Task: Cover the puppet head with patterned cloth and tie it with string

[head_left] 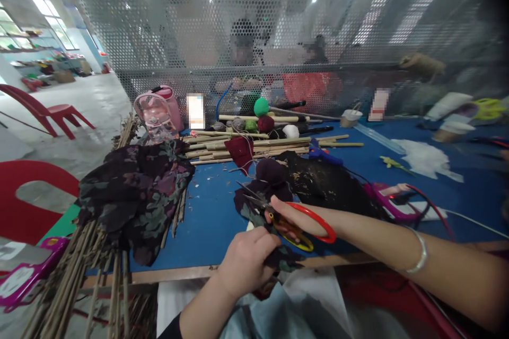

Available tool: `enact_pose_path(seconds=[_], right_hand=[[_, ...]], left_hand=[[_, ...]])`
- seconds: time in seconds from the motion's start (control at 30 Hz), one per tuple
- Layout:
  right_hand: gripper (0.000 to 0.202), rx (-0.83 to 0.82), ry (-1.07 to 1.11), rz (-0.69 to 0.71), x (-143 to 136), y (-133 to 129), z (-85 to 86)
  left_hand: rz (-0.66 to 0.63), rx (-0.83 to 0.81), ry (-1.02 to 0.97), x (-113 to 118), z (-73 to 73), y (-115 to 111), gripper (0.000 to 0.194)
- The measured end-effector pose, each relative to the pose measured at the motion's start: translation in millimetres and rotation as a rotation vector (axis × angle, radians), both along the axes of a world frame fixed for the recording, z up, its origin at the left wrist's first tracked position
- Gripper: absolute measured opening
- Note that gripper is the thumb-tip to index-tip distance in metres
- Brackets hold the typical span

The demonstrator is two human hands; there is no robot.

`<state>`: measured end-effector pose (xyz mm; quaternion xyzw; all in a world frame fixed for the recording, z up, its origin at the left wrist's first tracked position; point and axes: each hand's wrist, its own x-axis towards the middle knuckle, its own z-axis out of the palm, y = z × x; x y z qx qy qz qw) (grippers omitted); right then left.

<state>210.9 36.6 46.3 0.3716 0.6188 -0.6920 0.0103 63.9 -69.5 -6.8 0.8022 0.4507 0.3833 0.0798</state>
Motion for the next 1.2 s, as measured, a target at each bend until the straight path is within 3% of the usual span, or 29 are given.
enact_pose_path(seconds=[0.17,0.23,0.3,0.33,0.43,0.47,0.5,0.57,0.67,0.73,0.93,1.07,1.2], right_hand=[[0.074,-0.015,-0.119,-0.046,-11,-1,1.8],[0.072,0.035,-0.154,-0.066,-15,-3,4.0],[0.07,0.124,-0.131,-0.049,-16,-3,5.3],[0.069,0.163,-0.092,-0.037,-15,-2,5.5],[0.065,0.225,0.046,-0.023,-9,-2,5.5],[0.065,0.23,0.077,-0.024,-8,-3,5.4],[0.064,0.234,0.095,-0.023,-7,-5,5.0],[0.064,0.229,0.109,-0.028,-5,-9,3.3],[0.064,0.171,0.158,-0.041,0,-15,-1.4],[0.064,0.09,0.205,-0.058,9,-18,-3.4],[0.067,-0.203,0.112,-0.038,54,-25,11.0],[0.072,-0.251,-0.013,0.039,55,-32,18.2],[0.071,-0.284,-0.001,-0.019,34,-31,9.9]], left_hand=[[-0.07,0.035,-0.009,1,0.2,-1,0.026],[-0.117,0.034,-0.021,3,-0.7,-4,0.025],[-0.071,0.041,-0.144,3,-1.5,-5,0.025],[0.039,0.052,-0.264,3,-1.4,-5,0.026],[0.578,-0.028,-0.684,-3,1.7,1,0.039],[0.697,-0.126,-0.775,-6,3.5,5,0.049],[0.736,-0.247,-0.825,-9,5.1,10,0.06],[0.617,-0.475,-0.819,-16,6.9,20,0.069],[0.469,-0.616,-0.752,-23,3.8,30,0.035],[0.513,-0.609,-0.751,-27,-0.3,33,0.019],[0.676,-0.445,-0.865,-36,4.1,33,0.034],[0.627,-0.308,-0.844,-29,16.2,20,0.026],[0.483,-0.314,-0.844,-13,17.0,2,0.019]])
